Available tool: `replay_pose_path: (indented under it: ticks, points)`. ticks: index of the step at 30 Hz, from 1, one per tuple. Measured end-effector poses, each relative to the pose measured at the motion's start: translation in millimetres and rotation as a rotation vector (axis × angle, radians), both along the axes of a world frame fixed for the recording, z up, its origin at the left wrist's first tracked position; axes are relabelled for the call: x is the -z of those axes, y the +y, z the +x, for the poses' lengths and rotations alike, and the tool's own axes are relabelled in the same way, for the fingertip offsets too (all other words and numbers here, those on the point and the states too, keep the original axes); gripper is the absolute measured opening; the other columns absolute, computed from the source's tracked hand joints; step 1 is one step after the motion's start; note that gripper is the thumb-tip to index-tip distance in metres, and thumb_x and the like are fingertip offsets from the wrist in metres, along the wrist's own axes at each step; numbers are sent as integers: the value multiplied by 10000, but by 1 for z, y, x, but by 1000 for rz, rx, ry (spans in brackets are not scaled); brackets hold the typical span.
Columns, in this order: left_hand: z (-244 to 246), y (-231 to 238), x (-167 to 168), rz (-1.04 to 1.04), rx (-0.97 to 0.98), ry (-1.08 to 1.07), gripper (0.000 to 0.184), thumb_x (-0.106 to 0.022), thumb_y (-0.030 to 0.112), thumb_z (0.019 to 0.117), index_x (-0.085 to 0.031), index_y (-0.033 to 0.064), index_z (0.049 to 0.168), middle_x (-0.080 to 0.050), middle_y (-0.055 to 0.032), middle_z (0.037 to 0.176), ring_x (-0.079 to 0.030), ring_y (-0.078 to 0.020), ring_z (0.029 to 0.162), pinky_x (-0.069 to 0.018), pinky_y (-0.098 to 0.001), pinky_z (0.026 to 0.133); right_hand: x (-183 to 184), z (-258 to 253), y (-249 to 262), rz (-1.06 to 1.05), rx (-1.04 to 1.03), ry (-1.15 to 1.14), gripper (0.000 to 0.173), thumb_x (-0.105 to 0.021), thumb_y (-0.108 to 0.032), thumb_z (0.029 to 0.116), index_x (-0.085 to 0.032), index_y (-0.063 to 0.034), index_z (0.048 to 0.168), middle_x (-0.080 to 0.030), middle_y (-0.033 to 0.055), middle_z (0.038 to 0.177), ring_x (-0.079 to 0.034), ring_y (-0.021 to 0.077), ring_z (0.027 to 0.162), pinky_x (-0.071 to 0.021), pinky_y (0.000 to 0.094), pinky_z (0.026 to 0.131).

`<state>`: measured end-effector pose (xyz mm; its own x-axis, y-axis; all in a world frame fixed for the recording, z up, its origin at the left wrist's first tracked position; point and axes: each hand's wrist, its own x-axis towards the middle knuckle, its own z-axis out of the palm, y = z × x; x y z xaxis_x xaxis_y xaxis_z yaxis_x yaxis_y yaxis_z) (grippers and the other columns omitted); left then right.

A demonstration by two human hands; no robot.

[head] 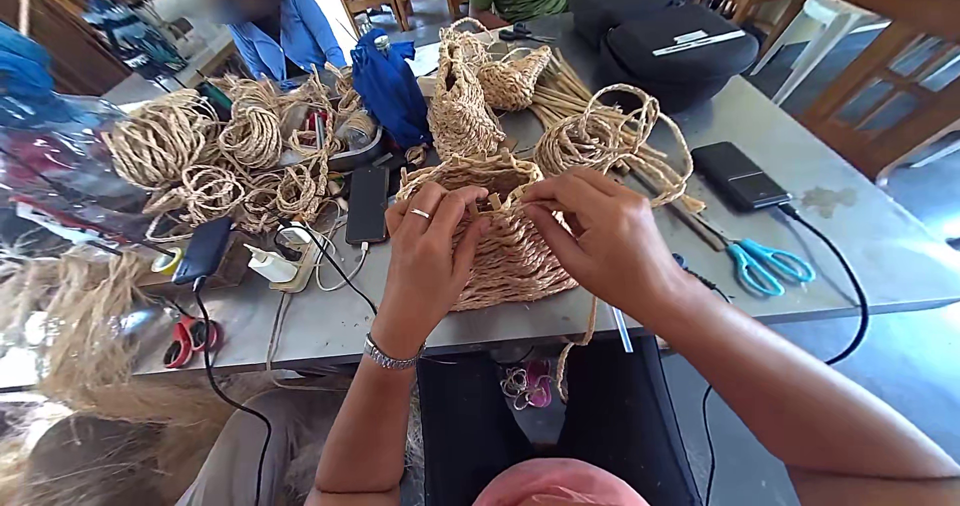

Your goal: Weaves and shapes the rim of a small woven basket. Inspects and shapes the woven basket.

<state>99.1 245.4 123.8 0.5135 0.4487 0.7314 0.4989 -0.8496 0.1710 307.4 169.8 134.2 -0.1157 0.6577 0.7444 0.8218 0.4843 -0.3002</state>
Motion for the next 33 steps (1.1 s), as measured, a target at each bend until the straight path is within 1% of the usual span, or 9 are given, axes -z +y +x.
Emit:
replay_pose_path:
  ticks: [1,3,5,7,9,14,19,26,33]
  points:
    - [1,0,3,20,-12,4,278,-603,227,1029,-670,76,1253,-643,-86,1036,-598,-219,976,-391,-465,939,-3,2,-1,-47,-3,12,202,-596,-177,1018,-722,-48,1109,-653,79,952,-578,127,697,-510,266,603]
    - [1,2,7,54,-25,6,275,-586,239,1041,-657,70,1245,-639,-92,1044,-596,-222,986,-388,-464,945,-9,9,-5,-195,30,-19,298,-567,-312,1046,-733,-68,1086,-677,68,909,-632,159,713,-553,341,632]
    - [1,3,8,69,-21,4,279,-579,240,1045,-652,65,1249,-631,-96,1033,-593,-226,974,-385,-465,941,-17,16,-9,-316,20,-33,402,-493,-416,1070,-717,-102,957,-638,14,762,-601,122,647,-507,331,578]
    - [2,3,9,75,-10,-2,272,-579,234,1043,-649,61,1241,-623,-94,1014,-585,-225,956,-376,-465,934,-24,17,-9,-307,-32,-11,372,-507,-352,1069,-705,-119,857,-602,-25,715,-551,54,608,-451,244,543]
    - [2,3,9,77,-11,0,279,-568,245,1048,-644,59,1242,-618,-94,1001,-582,-226,948,-370,-465,929,-32,13,-6,-261,-53,-6,274,-560,-267,1043,-732,-95,916,-639,4,824,-600,62,705,-510,229,637]
    - [5,1,8,54,-33,-17,261,-533,243,1057,-648,57,1199,-626,-88,975,-588,-221,931,-371,-474,934,-52,-1,18,-103,-69,-69,175,-587,-152,1009,-715,-33,1023,-633,88,951,-624,162,839,-546,307,776]
    - [11,-3,6,7,-85,-40,238,-541,246,1036,-649,66,1148,-619,-71,947,-588,-208,915,-366,-478,933,-51,-12,50,108,-233,-113,145,-576,-66,1001,-708,-4,998,-658,115,947,-640,214,937,-530,323,878]
    - [15,-5,4,-20,-148,-34,223,-541,244,1027,-645,72,1125,-608,-74,946,-580,-215,899,-364,-482,925,-33,-1,80,202,-241,-129,156,-576,-70,1013,-713,3,994,-684,139,948,-662,245,967,-540,333,893]
    - [17,-11,-9,-115,-200,27,196,-551,233,1014,-650,92,1108,-634,-63,956,-593,-210,859,-382,-502,878,-8,11,50,182,-76,-124,193,-560,-106,1039,-714,5,1005,-690,144,962,-658,269,967,-537,345,881]
